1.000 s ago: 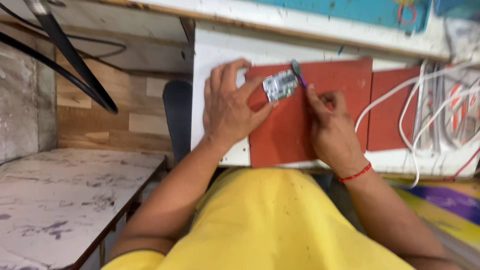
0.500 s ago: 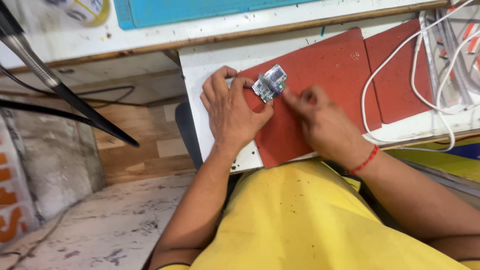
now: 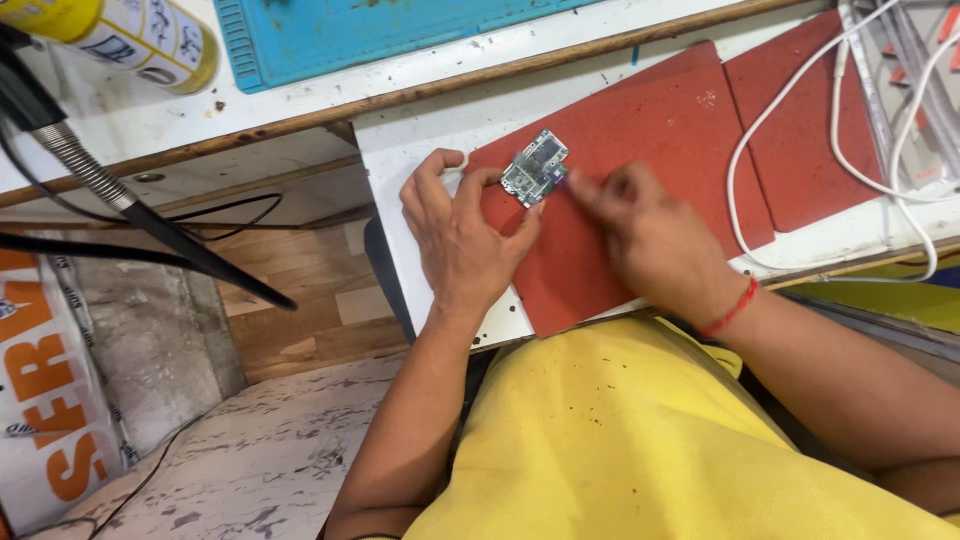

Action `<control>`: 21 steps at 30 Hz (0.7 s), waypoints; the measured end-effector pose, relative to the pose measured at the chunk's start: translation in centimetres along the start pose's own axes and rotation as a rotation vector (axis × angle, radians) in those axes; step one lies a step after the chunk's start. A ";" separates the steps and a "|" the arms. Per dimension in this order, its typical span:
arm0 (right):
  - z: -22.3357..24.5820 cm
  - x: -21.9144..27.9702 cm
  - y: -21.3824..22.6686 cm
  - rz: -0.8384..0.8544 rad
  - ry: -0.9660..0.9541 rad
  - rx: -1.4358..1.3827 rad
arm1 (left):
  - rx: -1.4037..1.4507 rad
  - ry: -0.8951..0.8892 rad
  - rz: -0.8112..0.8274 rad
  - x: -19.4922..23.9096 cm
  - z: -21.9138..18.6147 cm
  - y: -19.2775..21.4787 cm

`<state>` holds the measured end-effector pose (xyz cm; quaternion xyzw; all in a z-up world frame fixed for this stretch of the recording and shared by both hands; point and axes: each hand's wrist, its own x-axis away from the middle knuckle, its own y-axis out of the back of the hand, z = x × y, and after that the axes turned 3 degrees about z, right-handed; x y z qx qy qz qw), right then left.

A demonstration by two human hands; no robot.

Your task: The person uses a purple toothbrush to scrub the surface of a small green circuit board placed on a red mat. The person repeatedly scrubs different areas of the board, occasionally lifting and rotating it to access different sides, while maintaining a steady scrubbing motion throughout the clip.

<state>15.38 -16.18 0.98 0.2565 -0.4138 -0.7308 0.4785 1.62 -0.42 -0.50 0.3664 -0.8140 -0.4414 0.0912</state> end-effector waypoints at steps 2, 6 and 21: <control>-0.3 0.3 0.1 0.010 0.008 0.035 | 0.026 -0.051 -0.058 0.5 0.4 0.1; -0.2 0.5 -0.1 0.002 0.068 0.011 | 0.042 -0.083 -0.059 0.4 0.6 0.1; -0.4 1.1 1.6 0.135 0.016 0.068 | 0.035 -0.101 -0.049 0.8 1.2 -0.6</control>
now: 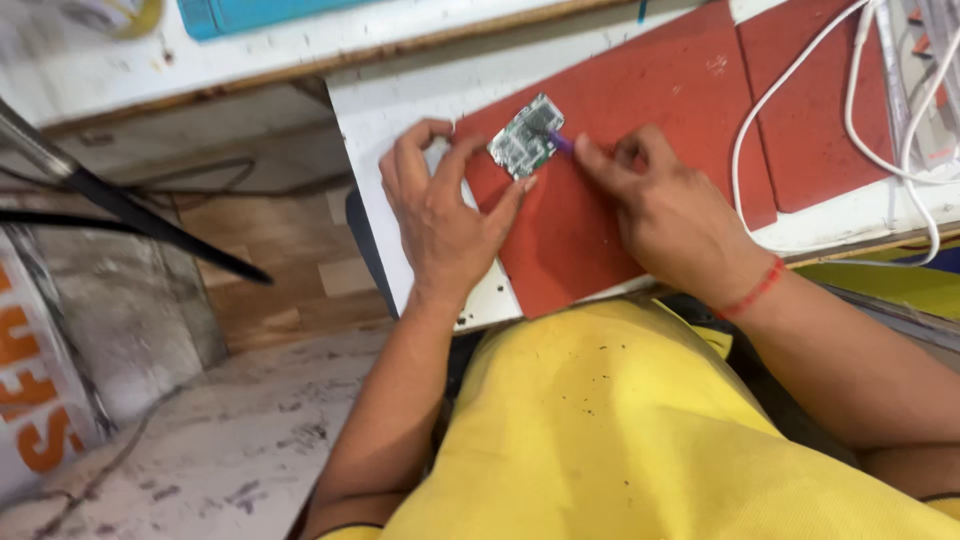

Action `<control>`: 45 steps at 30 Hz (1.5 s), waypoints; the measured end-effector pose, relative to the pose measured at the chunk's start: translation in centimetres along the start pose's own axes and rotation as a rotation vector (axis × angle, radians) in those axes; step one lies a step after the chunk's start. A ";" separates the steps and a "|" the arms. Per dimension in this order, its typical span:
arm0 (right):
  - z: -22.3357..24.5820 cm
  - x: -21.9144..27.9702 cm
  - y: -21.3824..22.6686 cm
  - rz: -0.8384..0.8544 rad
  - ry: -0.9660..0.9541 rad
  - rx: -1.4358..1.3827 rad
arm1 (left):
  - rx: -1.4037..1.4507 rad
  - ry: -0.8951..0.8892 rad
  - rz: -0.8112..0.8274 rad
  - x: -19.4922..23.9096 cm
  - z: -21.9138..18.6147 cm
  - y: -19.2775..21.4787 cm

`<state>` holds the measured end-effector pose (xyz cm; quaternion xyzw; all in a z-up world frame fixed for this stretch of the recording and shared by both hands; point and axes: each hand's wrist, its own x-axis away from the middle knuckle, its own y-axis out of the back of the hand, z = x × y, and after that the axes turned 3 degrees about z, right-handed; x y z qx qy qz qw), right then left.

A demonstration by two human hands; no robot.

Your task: The person uses a purple toothbrush to scrub the surface of a small green circuit board placed on a red mat. The person repeatedly scrubs different areas of the board, occasionally lifting and rotating it to access different sides, while maintaining a steady scrubbing motion throughout the clip.

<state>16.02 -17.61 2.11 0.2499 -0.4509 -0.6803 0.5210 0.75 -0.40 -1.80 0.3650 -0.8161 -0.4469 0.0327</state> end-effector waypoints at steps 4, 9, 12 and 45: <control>1.5 0.0 0.6 0.135 -0.059 0.037 | 0.020 0.006 0.009 -0.6 0.4 0.4; 1.4 -1.3 -0.4 0.116 0.030 0.043 | 0.055 0.041 0.026 -0.2 0.6 0.4; 1.2 0.7 0.1 0.104 0.011 0.065 | 0.053 0.013 0.000 -0.4 0.7 0.1; -0.1 -1.9 -0.7 0.003 0.024 -0.012 | -0.080 -0.002 -0.006 -0.6 1.1 -0.6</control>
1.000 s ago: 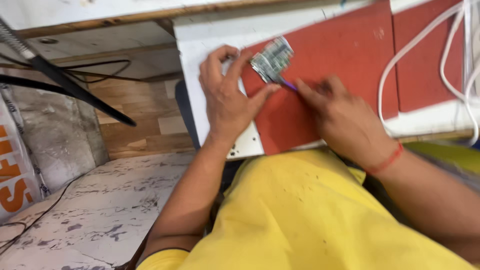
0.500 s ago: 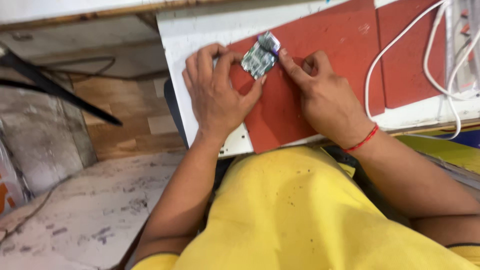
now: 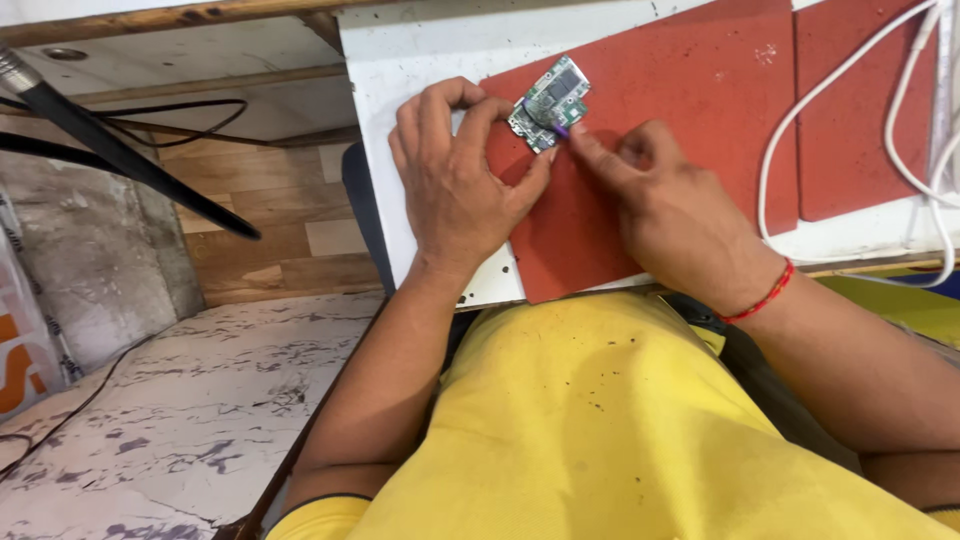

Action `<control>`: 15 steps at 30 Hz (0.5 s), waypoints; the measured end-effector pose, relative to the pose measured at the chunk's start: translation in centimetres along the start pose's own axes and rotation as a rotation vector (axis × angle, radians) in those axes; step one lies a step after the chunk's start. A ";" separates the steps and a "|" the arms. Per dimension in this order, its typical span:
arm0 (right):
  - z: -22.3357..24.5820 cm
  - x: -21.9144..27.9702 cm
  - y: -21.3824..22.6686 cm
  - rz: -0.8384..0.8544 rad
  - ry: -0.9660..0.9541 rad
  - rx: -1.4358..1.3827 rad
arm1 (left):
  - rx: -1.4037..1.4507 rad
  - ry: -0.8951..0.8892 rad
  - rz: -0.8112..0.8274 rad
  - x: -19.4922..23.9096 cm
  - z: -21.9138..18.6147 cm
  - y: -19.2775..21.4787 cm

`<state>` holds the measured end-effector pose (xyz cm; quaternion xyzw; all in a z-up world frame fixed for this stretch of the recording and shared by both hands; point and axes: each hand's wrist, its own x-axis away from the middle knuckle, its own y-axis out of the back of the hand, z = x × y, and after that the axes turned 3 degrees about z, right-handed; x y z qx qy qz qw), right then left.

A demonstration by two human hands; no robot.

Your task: The person uses a purple toothbrush to scrub the surface of a small green circuit board placed on a red mat. The person repeatedly scrubs different areas of the board, occasionally lifting and rotating it to access different sides, while maintaining a steady scrubbing motion throughout the clip.

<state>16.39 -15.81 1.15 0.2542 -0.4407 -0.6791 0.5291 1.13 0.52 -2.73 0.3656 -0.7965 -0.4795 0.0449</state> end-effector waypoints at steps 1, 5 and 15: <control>0.1 0.2 -0.2 0.010 -0.007 -0.015 | 0.004 0.002 -0.005 0.0 0.0 0.1; -0.8 0.9 0.1 -0.022 0.007 -0.015 | 0.016 -0.011 -0.001 0.4 -0.2 0.1; -1.3 -1.6 0.5 -0.079 0.044 0.118 | 0.048 -0.039 -0.053 0.0 -0.9 0.6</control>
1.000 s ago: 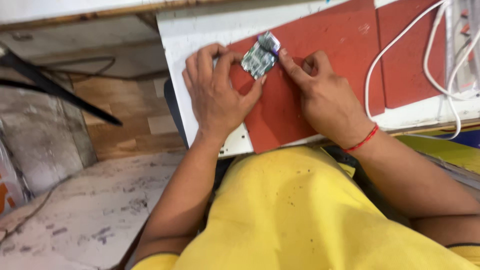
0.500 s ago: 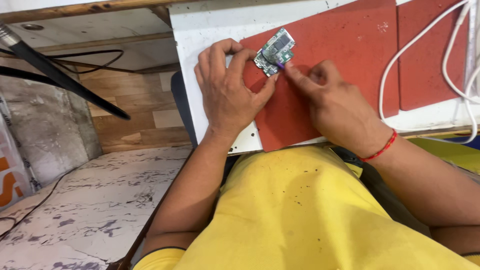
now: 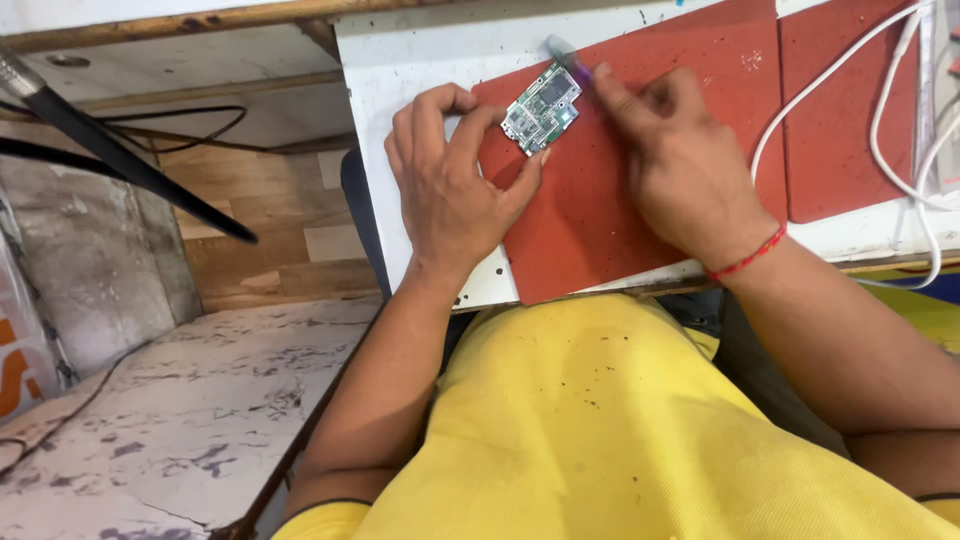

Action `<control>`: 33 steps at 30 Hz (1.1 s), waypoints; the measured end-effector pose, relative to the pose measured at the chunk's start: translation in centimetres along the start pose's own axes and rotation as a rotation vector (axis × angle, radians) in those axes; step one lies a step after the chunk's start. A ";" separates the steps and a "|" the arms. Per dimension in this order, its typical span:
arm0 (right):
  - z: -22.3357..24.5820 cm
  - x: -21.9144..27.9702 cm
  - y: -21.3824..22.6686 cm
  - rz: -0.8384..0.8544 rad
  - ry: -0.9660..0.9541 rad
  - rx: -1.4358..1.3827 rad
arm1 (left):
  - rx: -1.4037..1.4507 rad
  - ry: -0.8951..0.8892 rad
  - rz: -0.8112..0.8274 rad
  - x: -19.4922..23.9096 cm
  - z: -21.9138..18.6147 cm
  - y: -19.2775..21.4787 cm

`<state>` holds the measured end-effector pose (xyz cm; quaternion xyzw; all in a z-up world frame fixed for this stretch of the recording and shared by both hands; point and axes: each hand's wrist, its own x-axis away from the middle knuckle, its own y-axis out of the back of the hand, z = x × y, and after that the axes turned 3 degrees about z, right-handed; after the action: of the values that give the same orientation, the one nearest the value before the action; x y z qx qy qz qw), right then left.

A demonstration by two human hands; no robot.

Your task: The person uses a purple toothbrush to scrub the surface of a small green circuit board placed on a red mat. The person repeatedly scrubs different areas of the board, occasionally lifting and rotating it to access different sides, while maintaining a steady scrubbing motion throughout the clip.

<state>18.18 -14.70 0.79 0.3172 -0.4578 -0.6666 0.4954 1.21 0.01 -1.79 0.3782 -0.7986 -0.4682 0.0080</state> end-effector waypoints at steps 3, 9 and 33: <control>1.0 1.2 -0.2 0.103 0.027 -0.009 | -0.014 0.023 0.013 0.2 0.2 0.2; 0.6 1.3 -0.4 0.048 0.076 0.012 | -0.003 0.045 0.018 0.1 0.3 0.0; 0.5 1.0 -0.5 -0.010 0.071 -0.051 | 0.020 0.033 0.018 0.6 0.2 -0.1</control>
<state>17.26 -15.43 0.58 0.3303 -0.4210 -0.6690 0.5158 0.75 -0.22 -2.15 0.3788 -0.8064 -0.4536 0.0216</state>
